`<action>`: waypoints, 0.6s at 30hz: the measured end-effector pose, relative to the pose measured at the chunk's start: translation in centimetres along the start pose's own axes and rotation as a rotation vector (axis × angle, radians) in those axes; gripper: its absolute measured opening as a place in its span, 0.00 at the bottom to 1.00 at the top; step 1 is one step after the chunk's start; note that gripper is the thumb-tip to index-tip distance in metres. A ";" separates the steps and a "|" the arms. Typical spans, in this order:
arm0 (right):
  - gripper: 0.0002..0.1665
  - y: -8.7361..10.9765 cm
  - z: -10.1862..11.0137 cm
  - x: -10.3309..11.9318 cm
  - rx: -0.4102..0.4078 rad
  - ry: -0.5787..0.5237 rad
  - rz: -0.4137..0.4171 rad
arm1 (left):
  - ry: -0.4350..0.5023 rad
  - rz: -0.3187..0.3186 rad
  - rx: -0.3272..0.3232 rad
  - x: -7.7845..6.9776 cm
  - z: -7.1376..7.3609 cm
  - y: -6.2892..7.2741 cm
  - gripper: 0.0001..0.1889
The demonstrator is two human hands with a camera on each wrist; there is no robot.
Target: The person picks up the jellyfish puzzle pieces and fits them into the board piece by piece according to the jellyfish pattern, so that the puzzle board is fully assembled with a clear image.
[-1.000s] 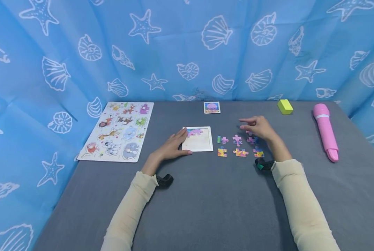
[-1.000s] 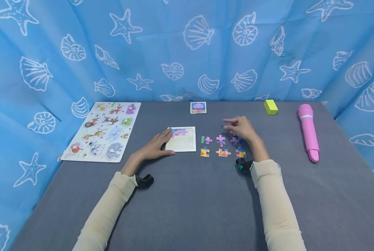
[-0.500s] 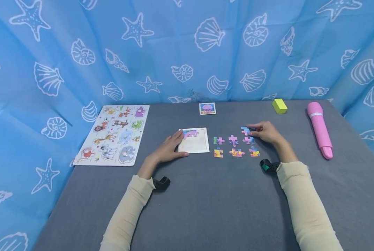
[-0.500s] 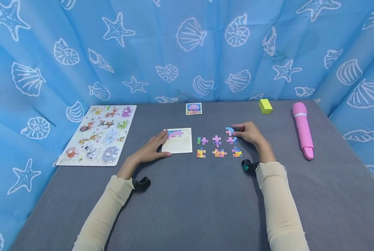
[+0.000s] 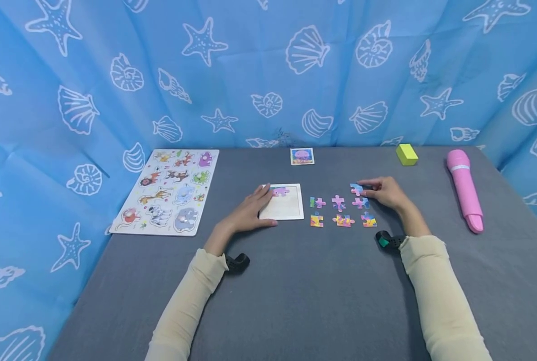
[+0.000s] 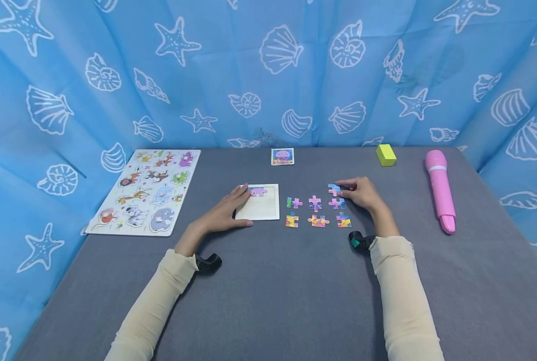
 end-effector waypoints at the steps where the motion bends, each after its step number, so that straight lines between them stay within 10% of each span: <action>1: 0.21 0.0 0.0 0.0 0.001 -0.002 -0.010 | -0.005 -0.004 -0.001 0.0 -0.1 -0.1 0.47; 18: 0.21 -0.9 -1.8 3.7 -0.013 -0.076 0.042 | -0.049 0.016 0.019 0.0 -0.4 -0.4 0.42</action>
Point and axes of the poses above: each hand's wrist, its own y-axis away from the middle knuckle, its own z-axis out of the back of the hand, x = y × z, the point moved 1 cm from there along -y, towards the middle knuckle, and after that the axes turned 13 degrees about -y, right-handed, at the moved point
